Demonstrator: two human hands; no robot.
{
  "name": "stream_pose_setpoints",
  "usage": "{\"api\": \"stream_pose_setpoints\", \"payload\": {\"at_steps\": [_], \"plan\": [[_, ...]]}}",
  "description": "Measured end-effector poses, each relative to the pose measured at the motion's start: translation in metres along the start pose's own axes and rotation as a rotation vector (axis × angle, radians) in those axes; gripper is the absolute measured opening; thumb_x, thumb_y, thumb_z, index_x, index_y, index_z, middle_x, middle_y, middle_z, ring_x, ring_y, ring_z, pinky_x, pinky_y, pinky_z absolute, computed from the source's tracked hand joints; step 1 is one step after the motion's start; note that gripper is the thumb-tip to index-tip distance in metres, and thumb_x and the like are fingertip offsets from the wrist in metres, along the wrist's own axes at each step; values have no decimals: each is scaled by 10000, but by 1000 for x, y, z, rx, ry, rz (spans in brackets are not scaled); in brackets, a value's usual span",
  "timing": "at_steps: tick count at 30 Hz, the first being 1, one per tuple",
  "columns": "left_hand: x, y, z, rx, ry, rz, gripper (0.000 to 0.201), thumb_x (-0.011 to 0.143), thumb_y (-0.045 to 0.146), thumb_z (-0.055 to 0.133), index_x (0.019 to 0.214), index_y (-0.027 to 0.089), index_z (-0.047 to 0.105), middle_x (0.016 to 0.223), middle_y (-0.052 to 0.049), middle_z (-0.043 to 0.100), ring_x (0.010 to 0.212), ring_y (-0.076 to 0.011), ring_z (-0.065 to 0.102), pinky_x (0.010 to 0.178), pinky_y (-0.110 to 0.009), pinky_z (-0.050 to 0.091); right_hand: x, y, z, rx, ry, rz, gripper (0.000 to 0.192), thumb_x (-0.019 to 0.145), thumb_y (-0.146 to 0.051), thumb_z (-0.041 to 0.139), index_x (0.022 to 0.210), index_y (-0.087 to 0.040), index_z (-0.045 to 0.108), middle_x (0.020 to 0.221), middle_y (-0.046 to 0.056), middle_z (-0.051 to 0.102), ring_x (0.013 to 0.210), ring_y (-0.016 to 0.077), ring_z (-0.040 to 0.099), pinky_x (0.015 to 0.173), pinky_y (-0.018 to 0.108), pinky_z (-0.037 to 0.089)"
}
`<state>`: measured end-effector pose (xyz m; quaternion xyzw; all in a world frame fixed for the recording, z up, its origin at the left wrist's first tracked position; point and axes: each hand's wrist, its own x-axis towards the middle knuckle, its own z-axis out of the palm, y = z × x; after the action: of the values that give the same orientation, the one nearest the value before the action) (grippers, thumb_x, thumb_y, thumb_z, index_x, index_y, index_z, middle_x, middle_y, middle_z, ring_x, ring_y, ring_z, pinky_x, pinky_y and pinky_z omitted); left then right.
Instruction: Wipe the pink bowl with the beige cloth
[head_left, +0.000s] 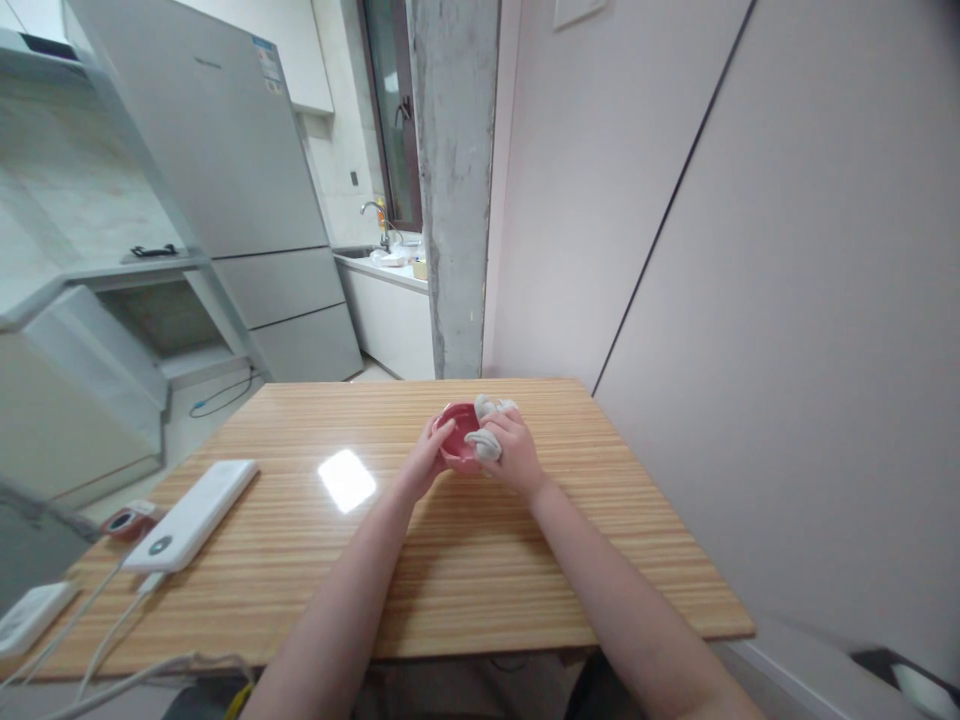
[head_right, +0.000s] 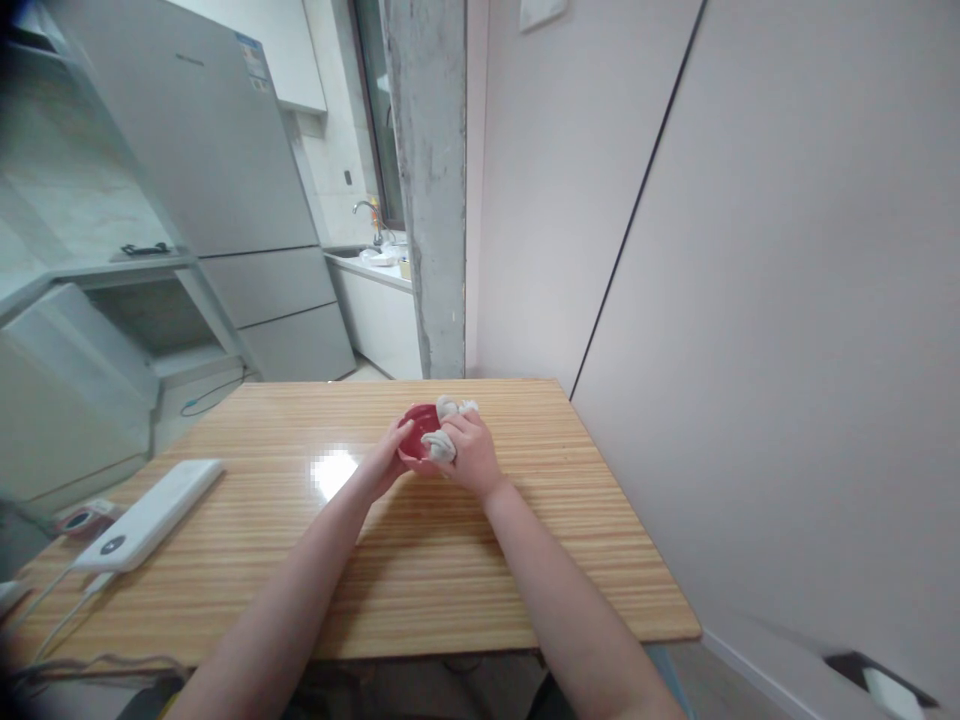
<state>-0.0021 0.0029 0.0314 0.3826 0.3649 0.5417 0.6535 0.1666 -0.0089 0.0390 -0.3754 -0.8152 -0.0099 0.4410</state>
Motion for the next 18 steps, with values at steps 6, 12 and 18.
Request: {"api": "stream_pose_setpoints", "payload": {"at_steps": [6, 12, 18], "plan": [[4, -5, -1, -68, 346, 180, 474, 695, 249, 661, 1141, 229, 501, 1008, -22, 632, 733, -120, 614, 580, -214, 472, 0, -33, 28, -19, -46, 132, 362, 829, -252, 624, 1183, -180, 626, 1263, 81, 623, 998, 260, 504, 950, 416, 393], [1, -9, 3, -89, 133, 94, 440, 764, 457, 630, 1102, 180, 574, 1017, -83, 670, 873, -210, 650, 700, -308, 521, 0, -17, 16, -36, -32, 116, 137, 834, -309, 616, 858, -197, 689, 901, 73, 681, 850, 246, 498, 846, 403, 408], [2, -14, 2, -56, 225, 108, 391, 746, 416, 644, 1039, 162, 598, 952, -80, 685, 840, -203, 652, 673, -302, 520, -2, -18, 17, -6, -16, 105, 256, 842, -289, 617, 1073, -199, 680, 1145, 78, 670, 956, 253, 516, 920, 409, 397]]}}
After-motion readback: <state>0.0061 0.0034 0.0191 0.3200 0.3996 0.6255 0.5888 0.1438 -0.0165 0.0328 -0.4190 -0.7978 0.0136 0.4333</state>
